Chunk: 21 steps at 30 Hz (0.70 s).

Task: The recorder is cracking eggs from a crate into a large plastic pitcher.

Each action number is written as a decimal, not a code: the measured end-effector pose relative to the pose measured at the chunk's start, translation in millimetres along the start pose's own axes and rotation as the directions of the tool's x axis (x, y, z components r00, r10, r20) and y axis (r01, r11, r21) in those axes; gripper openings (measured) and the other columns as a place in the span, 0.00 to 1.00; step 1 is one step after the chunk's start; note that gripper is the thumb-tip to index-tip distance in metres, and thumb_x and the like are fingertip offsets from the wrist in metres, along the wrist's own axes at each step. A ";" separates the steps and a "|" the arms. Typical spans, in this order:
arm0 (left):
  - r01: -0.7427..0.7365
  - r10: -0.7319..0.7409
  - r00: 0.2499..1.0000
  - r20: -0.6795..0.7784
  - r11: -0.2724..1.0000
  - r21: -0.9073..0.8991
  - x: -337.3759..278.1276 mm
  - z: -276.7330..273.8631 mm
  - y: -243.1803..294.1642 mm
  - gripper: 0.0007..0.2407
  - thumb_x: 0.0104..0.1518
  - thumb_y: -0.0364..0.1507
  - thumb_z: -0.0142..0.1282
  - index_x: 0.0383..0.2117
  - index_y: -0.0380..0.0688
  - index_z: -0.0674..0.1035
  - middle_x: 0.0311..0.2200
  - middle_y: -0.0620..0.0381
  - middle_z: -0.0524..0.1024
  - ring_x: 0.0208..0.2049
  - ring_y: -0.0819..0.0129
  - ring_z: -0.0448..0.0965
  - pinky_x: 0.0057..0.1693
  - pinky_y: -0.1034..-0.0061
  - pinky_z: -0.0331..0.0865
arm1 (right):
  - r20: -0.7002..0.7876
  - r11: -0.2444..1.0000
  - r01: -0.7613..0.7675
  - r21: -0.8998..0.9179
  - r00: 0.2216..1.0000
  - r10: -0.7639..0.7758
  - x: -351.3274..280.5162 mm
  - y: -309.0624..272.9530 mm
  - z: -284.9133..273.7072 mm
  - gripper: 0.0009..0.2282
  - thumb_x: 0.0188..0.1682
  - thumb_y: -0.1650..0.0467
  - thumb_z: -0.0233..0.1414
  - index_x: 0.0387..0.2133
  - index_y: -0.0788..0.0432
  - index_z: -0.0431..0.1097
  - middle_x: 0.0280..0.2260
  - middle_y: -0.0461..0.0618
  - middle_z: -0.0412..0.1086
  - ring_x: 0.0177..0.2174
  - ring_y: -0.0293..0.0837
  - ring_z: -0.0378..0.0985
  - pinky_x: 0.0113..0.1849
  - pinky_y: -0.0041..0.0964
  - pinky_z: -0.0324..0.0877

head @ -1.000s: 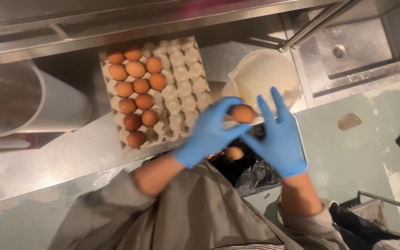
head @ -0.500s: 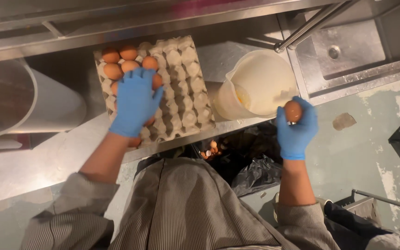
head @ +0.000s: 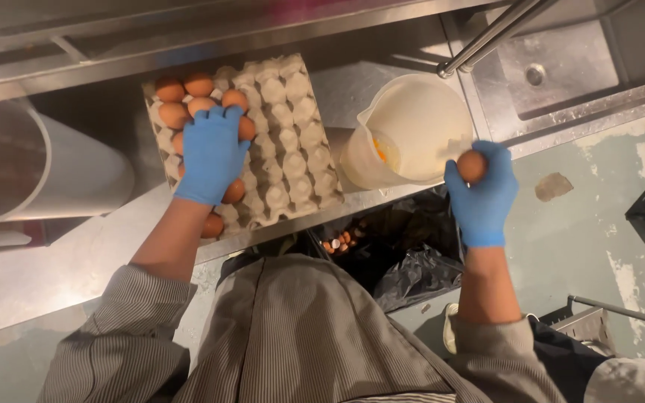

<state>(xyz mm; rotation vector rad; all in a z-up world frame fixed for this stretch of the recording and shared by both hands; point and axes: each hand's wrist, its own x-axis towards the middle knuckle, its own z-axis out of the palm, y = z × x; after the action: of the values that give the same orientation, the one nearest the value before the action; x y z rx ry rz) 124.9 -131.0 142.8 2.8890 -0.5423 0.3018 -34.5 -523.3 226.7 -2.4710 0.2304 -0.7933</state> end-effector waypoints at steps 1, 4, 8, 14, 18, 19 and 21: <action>-0.003 0.003 1.000 0.002 1.000 0.002 1.9 2.7 -1.3 0.20 0.52 0.36 0.66 0.50 0.46 0.75 0.42 0.49 0.76 0.44 0.51 0.75 0.44 0.57 0.70 | -0.001 1.000 -0.004 0.001 1.000 0.004 6.5 1.4 5.2 0.17 0.49 0.71 0.65 0.48 0.61 0.69 0.41 0.59 0.75 0.39 0.51 0.80 0.44 0.43 0.75; -0.002 0.000 0.999 0.051 0.999 0.045 6.7 6.4 -3.7 0.20 0.51 0.37 0.67 0.47 0.43 0.75 0.41 0.48 0.76 0.41 0.52 0.76 0.42 0.58 0.70 | 0.098 0.996 -0.008 -0.094 0.995 0.017 27.2 8.3 21.4 0.19 0.48 0.66 0.66 0.48 0.59 0.69 0.34 0.60 0.76 0.35 0.56 0.81 0.38 0.46 0.75; -0.018 0.018 1.000 0.024 0.999 -0.027 1.1 0.3 -3.5 0.20 0.50 0.36 0.69 0.46 0.43 0.75 0.41 0.47 0.75 0.42 0.51 0.76 0.43 0.57 0.69 | 0.123 0.965 0.106 -0.241 0.989 -0.078 40.9 21.7 41.8 0.16 0.51 0.62 0.65 0.46 0.57 0.72 0.31 0.60 0.76 0.31 0.61 0.80 0.34 0.50 0.74; -0.029 -0.018 0.987 -0.160 0.957 -0.287 -10.3 -20.5 0.8 0.20 0.53 0.35 0.70 0.48 0.41 0.74 0.44 0.45 0.74 0.45 0.49 0.75 0.49 0.56 0.68 | 0.194 0.943 0.106 -0.317 0.980 -0.046 54.3 6.9 30.0 0.15 0.52 0.60 0.62 0.45 0.56 0.74 0.26 0.61 0.75 0.28 0.63 0.79 0.32 0.53 0.72; -0.039 -0.118 0.977 -0.175 0.714 -0.699 -25.5 -49.9 13.3 0.21 0.57 0.31 0.69 0.53 0.38 0.73 0.51 0.45 0.73 0.51 0.52 0.75 0.56 0.62 0.70 | 0.073 0.962 0.075 -0.261 0.996 -0.057 36.1 11.3 -11.3 0.17 0.56 0.58 0.62 0.49 0.56 0.73 0.32 0.59 0.76 0.32 0.61 0.81 0.36 0.49 0.75; -0.043 -0.116 0.977 -0.179 0.714 -0.699 -28.3 -59.2 24.8 0.21 0.57 0.31 0.69 0.53 0.38 0.73 0.51 0.45 0.73 0.51 0.52 0.75 0.56 0.62 0.70 | 0.069 0.962 0.075 -0.262 0.996 -0.059 29.1 5.3 -27.1 0.17 0.56 0.58 0.62 0.49 0.56 0.73 0.32 0.59 0.76 0.32 0.61 0.81 0.36 0.49 0.75; 0.050 -0.159 0.986 -0.055 0.587 -0.808 -35.0 -78.2 46.7 0.23 0.53 0.33 0.70 0.52 0.39 0.73 0.47 0.49 0.74 0.49 0.59 0.78 0.55 0.68 0.72 | 0.250 0.892 0.069 -0.447 0.967 0.051 16.6 -7.1 -56.4 0.21 0.49 0.59 0.63 0.53 0.54 0.73 0.34 0.60 0.78 0.35 0.61 0.81 0.39 0.52 0.74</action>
<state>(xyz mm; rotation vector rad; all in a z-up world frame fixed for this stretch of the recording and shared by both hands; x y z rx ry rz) 62.7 -144.8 216.6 1.9683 -0.3456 0.1465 -53.9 -547.0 277.5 -2.9841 0.3411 -0.4476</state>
